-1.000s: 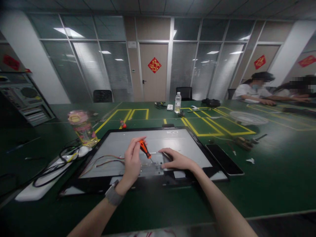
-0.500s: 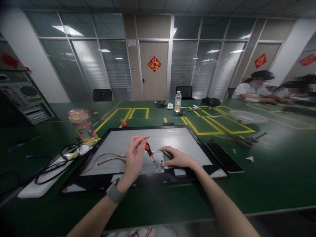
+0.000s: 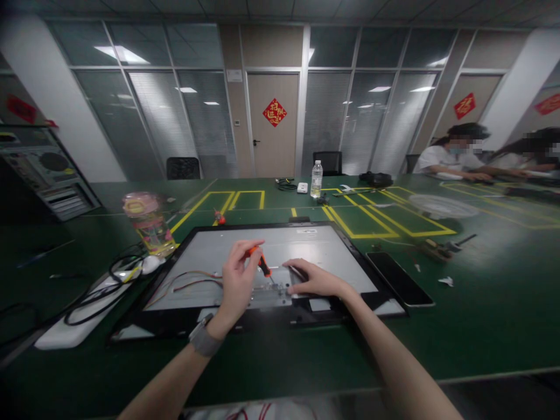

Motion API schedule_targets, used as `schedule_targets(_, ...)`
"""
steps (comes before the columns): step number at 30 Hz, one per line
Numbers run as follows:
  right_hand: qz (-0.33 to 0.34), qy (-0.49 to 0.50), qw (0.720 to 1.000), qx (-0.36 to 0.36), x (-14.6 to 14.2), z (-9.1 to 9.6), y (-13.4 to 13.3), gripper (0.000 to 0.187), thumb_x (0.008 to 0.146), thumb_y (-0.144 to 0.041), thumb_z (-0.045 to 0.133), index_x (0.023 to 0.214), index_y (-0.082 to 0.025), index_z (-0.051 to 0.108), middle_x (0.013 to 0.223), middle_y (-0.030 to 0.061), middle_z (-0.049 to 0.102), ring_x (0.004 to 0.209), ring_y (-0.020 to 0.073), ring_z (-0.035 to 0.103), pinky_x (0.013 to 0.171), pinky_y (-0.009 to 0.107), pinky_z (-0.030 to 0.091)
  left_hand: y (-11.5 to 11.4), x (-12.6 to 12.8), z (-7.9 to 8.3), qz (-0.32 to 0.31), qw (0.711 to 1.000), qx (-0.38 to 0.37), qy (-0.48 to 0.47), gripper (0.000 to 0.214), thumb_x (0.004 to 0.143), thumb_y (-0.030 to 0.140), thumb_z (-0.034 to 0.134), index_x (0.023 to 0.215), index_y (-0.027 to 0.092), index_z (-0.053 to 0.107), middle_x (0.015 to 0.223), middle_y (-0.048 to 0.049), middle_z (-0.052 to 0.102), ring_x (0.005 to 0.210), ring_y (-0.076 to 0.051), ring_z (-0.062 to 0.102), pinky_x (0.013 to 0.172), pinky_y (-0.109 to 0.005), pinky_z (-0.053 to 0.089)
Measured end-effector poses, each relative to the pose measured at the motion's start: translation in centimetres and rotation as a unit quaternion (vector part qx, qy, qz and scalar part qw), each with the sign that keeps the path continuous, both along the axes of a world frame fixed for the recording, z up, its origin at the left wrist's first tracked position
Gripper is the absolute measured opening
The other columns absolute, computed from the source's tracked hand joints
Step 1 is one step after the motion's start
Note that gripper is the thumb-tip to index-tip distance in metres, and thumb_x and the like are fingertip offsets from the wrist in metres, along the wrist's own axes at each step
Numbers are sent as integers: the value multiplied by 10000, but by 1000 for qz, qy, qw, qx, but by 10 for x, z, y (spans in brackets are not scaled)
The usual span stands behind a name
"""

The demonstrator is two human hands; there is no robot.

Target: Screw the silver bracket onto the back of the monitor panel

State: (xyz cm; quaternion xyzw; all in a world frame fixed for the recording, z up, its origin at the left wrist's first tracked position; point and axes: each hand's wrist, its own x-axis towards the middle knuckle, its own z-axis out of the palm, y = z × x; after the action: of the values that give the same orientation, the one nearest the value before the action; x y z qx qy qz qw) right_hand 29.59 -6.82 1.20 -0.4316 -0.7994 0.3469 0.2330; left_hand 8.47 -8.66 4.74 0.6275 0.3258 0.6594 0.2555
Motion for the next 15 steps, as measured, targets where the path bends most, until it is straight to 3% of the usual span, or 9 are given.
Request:
schedule_targets(2,3,2,1000,1,0,2,-1,670,738,-482,717,1315,-237,481,1367,70,499,1273,274,438,1101,413,327,0,0,0,27,1000,6,4,140,855,253,591,922,212,707,855,-22,557,772,-139,556,738,-263,454)
schedule_targets(7,5,0,1000,2,0,1,-1,669,741,-476,719,1314,-229,477,1361,77,502,1264,270,447,1095,411,334,-2,0,-1,3,1000,0,1,297,940,207,408,1101,216,657,1000,-53,570,927,-157,561,825,-282,446)
schedule_targets(15,8,8,1000,3,1,-4,2,690,731,-492,725,1319,-229,478,1376,77,488,1284,281,426,1111,415,316,-5,0,-2,42,999,12,29,188,883,243,546,1000,223,692,895,-26,501,820,-145,533,793,-273,445)
